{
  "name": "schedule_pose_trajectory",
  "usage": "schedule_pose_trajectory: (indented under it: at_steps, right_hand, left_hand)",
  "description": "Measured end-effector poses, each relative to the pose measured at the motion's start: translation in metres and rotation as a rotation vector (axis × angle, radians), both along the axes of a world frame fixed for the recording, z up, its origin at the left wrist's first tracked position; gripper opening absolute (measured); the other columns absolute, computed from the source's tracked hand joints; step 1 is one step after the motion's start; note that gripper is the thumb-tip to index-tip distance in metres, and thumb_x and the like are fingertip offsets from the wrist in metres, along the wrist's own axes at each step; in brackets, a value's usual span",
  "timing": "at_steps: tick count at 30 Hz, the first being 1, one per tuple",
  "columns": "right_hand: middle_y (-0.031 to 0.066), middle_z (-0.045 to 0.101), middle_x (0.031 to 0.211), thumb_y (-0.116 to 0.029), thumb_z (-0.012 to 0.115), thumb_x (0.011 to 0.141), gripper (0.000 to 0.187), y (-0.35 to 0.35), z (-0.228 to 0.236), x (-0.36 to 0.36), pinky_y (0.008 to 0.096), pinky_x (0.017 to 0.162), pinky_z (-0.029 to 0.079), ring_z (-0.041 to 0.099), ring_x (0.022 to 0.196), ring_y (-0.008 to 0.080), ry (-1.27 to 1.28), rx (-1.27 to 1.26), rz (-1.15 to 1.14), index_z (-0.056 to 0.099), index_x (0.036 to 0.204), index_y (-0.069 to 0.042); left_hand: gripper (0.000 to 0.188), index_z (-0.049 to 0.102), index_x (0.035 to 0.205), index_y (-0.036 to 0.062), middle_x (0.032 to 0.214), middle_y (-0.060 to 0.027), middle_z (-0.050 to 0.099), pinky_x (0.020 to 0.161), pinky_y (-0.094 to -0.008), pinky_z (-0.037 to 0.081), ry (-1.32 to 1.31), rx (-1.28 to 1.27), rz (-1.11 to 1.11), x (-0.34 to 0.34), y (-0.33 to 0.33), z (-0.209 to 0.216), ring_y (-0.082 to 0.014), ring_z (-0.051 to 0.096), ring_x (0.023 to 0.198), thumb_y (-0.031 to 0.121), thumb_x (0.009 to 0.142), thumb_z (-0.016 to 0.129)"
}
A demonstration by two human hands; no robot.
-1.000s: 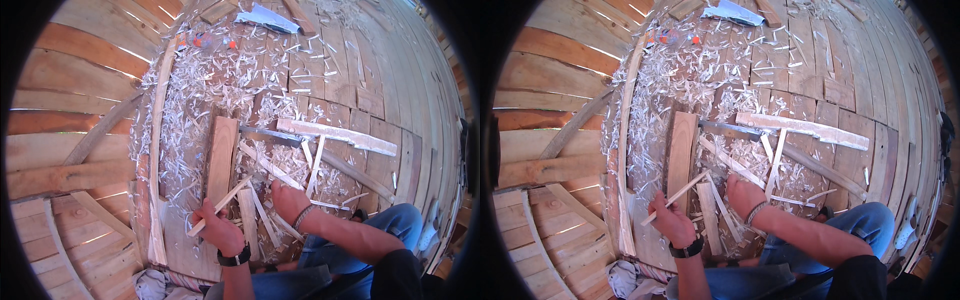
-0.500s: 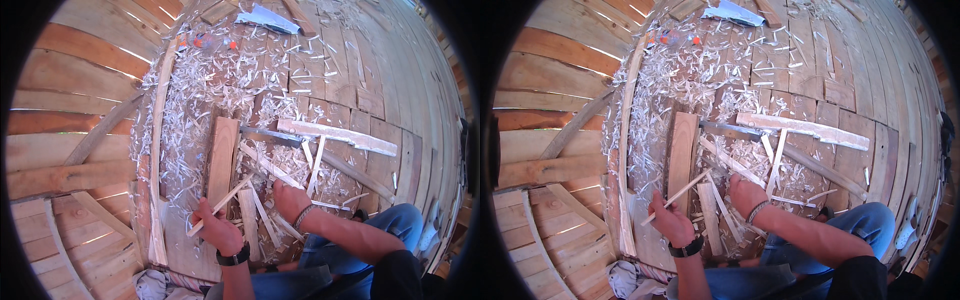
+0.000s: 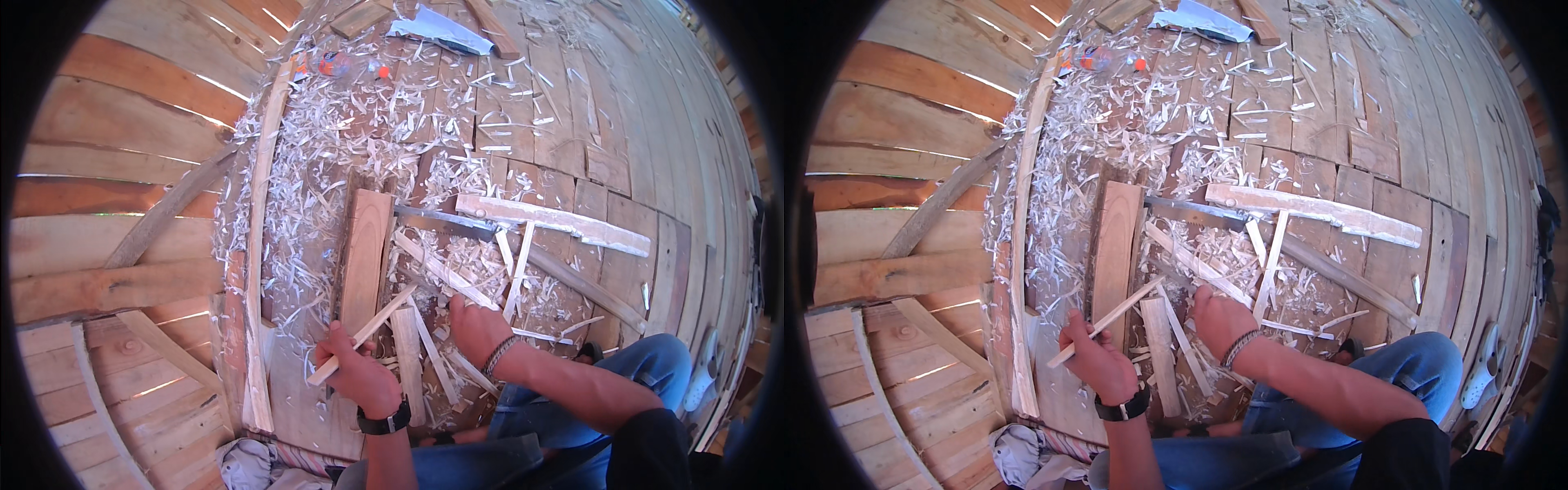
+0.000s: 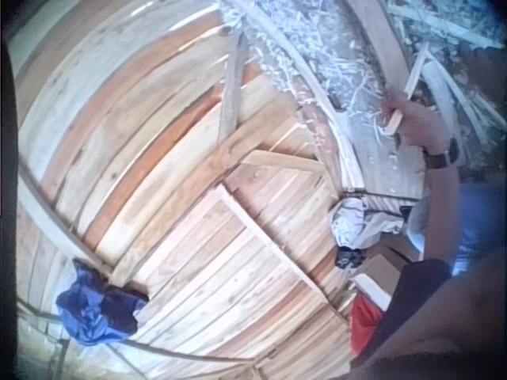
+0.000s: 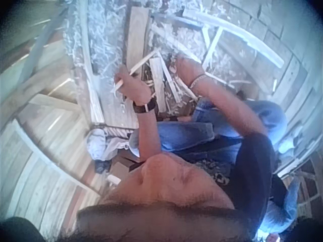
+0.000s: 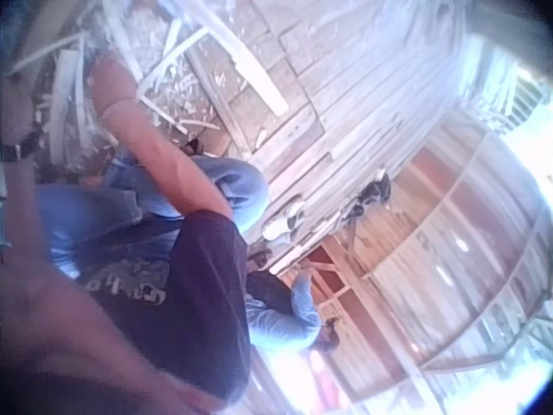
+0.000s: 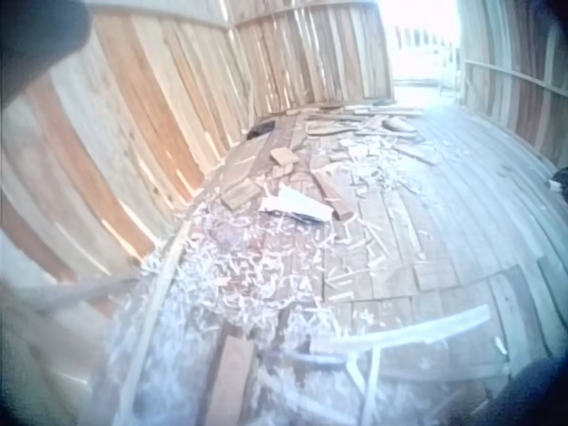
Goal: The person carves a wooden piece with a knife while sitting on a wooden floor covered in wood shavings.
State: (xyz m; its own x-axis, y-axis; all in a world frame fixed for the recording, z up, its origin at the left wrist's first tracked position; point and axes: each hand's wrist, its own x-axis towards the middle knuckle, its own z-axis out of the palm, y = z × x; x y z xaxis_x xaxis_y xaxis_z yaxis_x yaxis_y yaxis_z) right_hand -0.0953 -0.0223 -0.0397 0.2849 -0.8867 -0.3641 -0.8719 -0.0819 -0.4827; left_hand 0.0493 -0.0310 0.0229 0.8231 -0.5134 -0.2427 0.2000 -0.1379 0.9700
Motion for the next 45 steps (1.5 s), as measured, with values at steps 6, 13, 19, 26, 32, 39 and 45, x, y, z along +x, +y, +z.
schedule_pose_trajectory:
  at_steps: [6, 13, 19, 26, 32, 39, 45]
  right_hand:
    - [0.0196, 0.062, 0.064, -0.010, 0.044, 0.088, 0.013, -0.001, 0.007, -0.001, 0.0437, 0.052, 0.053, 0.065, 0.059, 0.0354, -0.041, 0.037, 0.014, 0.044, 0.092, 0.002]
    - [0.0210, 0.062, 0.065, -0.008, 0.043, 0.088, 0.010, 0.001, -0.001, -0.001, 0.0431, 0.054, 0.053, 0.066, 0.062, 0.0354, -0.045, 0.069, 0.007, 0.044, 0.091, 0.002]
    - [0.0204, 0.064, 0.067, -0.008, 0.043, 0.088, 0.012, -0.003, 0.002, 0.000, 0.0414, 0.054, 0.054, 0.067, 0.063, 0.0338, -0.064, 0.089, 0.022, 0.044, 0.091, 0.004]
    - [0.0221, 0.063, 0.067, -0.007, 0.043, 0.087, 0.011, -0.003, 0.016, 0.002, 0.0436, 0.055, 0.054, 0.066, 0.063, 0.0357, -0.065, 0.081, 0.060, 0.044, 0.091, 0.003]
    - [0.0209, 0.064, 0.068, -0.008, 0.041, 0.089, 0.011, -0.006, 0.025, 0.000, 0.0443, 0.055, 0.053, 0.066, 0.064, 0.0361, -0.072, 0.118, 0.042, 0.044, 0.092, 0.002]
    - [0.0202, 0.064, 0.067, -0.010, 0.040, 0.090, 0.013, -0.006, 0.022, 0.001, 0.0437, 0.055, 0.053, 0.066, 0.063, 0.0355, -0.075, 0.082, 0.012, 0.044, 0.093, 0.002]
    - [0.0189, 0.064, 0.065, -0.009, 0.040, 0.090, 0.012, -0.003, 0.020, 0.003, 0.0423, 0.054, 0.054, 0.066, 0.061, 0.0338, -0.051, 0.090, 0.010, 0.045, 0.091, 0.002]
  left_hand:
    - [0.028, 0.043, 0.073, 0.0089, 0.062, 0.0014, 0.042, 0.044, -0.0203, 0.032, -0.120, -0.011, -0.277, -0.004, 0.007, -0.002, -0.0059, 0.039, 0.047, 0.024, 0.093, 0.056]
    - [0.029, 0.042, 0.073, 0.0102, 0.063, 0.0021, 0.040, 0.042, -0.0189, 0.030, -0.142, -0.069, -0.493, -0.002, 0.008, -0.005, -0.0052, 0.037, 0.047, 0.026, 0.098, 0.047]
    - [0.030, 0.042, 0.073, 0.0075, 0.062, 0.0005, 0.042, 0.045, -0.0201, 0.030, -0.125, -0.108, -0.472, -0.003, 0.008, -0.003, -0.0055, 0.038, 0.048, 0.025, 0.097, 0.045]
    - [0.032, 0.042, 0.073, 0.0092, 0.062, 0.0013, 0.041, 0.044, -0.0196, 0.030, -0.213, -0.075, -0.606, 0.001, 0.011, -0.005, -0.0052, 0.036, 0.049, 0.029, 0.098, 0.042]
    - [0.030, 0.042, 0.072, 0.0077, 0.060, 0.0012, 0.040, 0.046, -0.0207, 0.028, -0.229, -0.071, -0.709, 0.005, 0.010, 0.000, -0.0052, 0.034, 0.049, 0.023, 0.098, 0.042]
    - [0.030, 0.041, 0.071, 0.0080, 0.058, 0.0015, 0.039, 0.045, -0.0210, 0.027, -0.229, -0.075, -0.697, 0.006, 0.007, -0.001, -0.0051, 0.033, 0.048, 0.022, 0.098, 0.042]
    - [0.029, 0.041, 0.071, 0.0073, 0.057, 0.0011, 0.039, 0.045, -0.0215, 0.027, -0.168, -0.057, -0.645, 0.004, 0.009, 0.000, -0.0052, 0.033, 0.048, 0.020, 0.097, 0.042]
